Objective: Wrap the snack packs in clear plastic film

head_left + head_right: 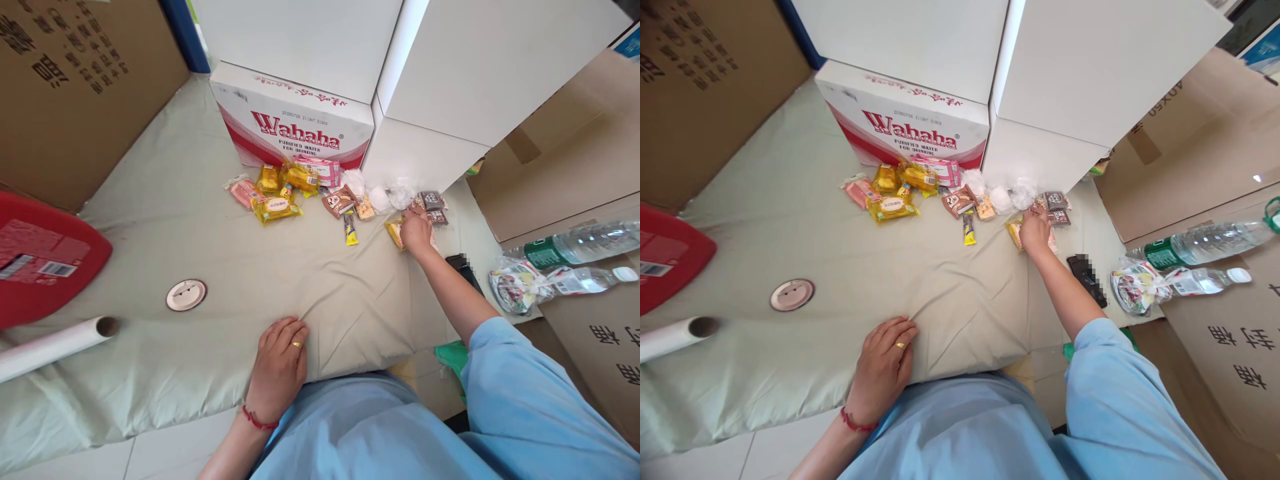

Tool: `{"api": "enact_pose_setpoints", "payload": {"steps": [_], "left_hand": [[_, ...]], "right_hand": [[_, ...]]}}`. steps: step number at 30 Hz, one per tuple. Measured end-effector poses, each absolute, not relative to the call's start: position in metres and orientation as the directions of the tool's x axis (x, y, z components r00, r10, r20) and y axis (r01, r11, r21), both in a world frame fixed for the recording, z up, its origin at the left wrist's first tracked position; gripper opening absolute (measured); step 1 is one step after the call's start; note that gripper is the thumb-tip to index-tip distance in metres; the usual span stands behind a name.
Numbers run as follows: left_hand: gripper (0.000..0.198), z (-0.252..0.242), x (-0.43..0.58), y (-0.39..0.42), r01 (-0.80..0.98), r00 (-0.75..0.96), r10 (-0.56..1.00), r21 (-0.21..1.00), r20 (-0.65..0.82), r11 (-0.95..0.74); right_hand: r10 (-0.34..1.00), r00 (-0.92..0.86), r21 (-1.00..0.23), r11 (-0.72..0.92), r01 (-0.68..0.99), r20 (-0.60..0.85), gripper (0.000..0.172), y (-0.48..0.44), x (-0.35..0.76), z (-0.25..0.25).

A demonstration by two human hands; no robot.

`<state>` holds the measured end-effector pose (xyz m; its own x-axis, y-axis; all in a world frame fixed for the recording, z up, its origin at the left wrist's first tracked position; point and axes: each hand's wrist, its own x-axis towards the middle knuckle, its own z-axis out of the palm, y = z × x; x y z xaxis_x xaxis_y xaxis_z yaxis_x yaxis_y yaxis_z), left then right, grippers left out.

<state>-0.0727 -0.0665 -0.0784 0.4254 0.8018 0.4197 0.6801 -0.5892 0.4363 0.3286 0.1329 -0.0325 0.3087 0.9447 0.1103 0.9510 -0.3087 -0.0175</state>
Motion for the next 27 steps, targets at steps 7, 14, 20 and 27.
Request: {"api": "enact_pose_setpoints", "payload": {"steps": [7, 14, 20, 27], "left_hand": [[0.031, -0.080, -0.072, -0.067, 0.678, 0.399, 0.821, 0.471, 0.409, -0.564], [0.029, -0.079, -0.071, -0.067, 0.686, 0.387, 0.827, 0.473, 0.408, -0.553], [0.027, -0.081, -0.071, -0.068, 0.676, 0.379, 0.827, 0.486, 0.415, -0.554], [0.018, -0.065, -0.071, -0.071, 0.594, 0.117, 0.892, 0.689, 0.437, -0.415]], "right_hand": [[0.919, 0.288, -0.025, -0.293, 0.956, 0.267, 0.037, 0.141, 0.331, -0.015], [0.967, 0.108, 0.047, -0.122, 0.991, 0.229, 0.031, 0.173, 0.345, 0.003], [0.788, 0.332, -0.411, -0.111, 0.905, 0.518, 0.021, 0.152, 0.335, 0.019], [0.933, 0.328, -0.986, 0.108, 0.130, 0.146, 0.030, 0.057, 0.275, 0.027]]}}
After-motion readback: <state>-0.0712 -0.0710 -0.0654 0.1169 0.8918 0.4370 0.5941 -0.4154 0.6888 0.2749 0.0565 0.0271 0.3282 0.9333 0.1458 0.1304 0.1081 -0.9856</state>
